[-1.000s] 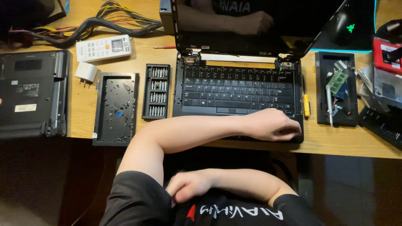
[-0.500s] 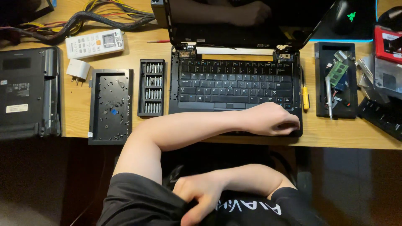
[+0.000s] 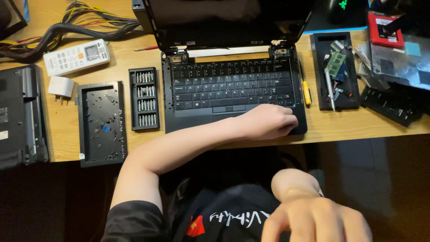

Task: Disassembling a laptop to repair internal components including the hard drive and RAM.

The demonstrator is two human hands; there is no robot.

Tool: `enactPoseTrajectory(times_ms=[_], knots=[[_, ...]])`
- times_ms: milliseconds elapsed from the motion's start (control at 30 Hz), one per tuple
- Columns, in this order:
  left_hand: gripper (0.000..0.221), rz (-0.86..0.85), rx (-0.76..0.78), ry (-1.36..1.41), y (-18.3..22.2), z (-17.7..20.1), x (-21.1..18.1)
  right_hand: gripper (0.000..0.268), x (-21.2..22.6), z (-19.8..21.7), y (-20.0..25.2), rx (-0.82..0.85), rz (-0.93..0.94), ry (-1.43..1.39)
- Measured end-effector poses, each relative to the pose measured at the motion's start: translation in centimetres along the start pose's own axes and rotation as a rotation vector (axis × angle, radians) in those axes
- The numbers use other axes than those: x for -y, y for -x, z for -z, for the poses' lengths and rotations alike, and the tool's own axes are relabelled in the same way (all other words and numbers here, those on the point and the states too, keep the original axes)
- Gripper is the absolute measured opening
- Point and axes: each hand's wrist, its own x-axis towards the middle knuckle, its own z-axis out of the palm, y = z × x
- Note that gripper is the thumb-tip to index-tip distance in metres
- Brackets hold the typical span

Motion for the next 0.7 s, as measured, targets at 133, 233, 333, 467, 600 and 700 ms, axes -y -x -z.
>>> enactPoseTrajectory(times_ms=[133,233,333,467,600,700], knots=[[0.014,0.149,0.112,-0.289,2.7,1.0,-3.9,0.031,-0.5,-1.4,-0.1,-0.017,-0.087,-0.104],[0.033,0.179,0.061,-0.496,5.9,2.3,-5.2,0.028,0.2,-1.8,2.1,-0.004,-0.098,-0.109],[0.06,0.226,-0.06,-0.584,9.7,3.9,-6.1,0.023,0.2,-1.9,1.6,-0.04,-0.137,0.081],[0.079,0.447,-0.097,-0.675,13.8,6.3,-7.8,0.05,2.3,-0.9,0.3,-0.283,-0.811,1.232],[0.085,0.587,-0.165,-0.739,15.1,6.3,-8.4,0.051,1.5,3.5,5.6,-0.077,-1.023,1.798],[0.086,0.576,-0.21,-0.798,15.3,5.7,-7.9,0.065,2.0,4.2,7.7,0.029,-1.19,2.018]])
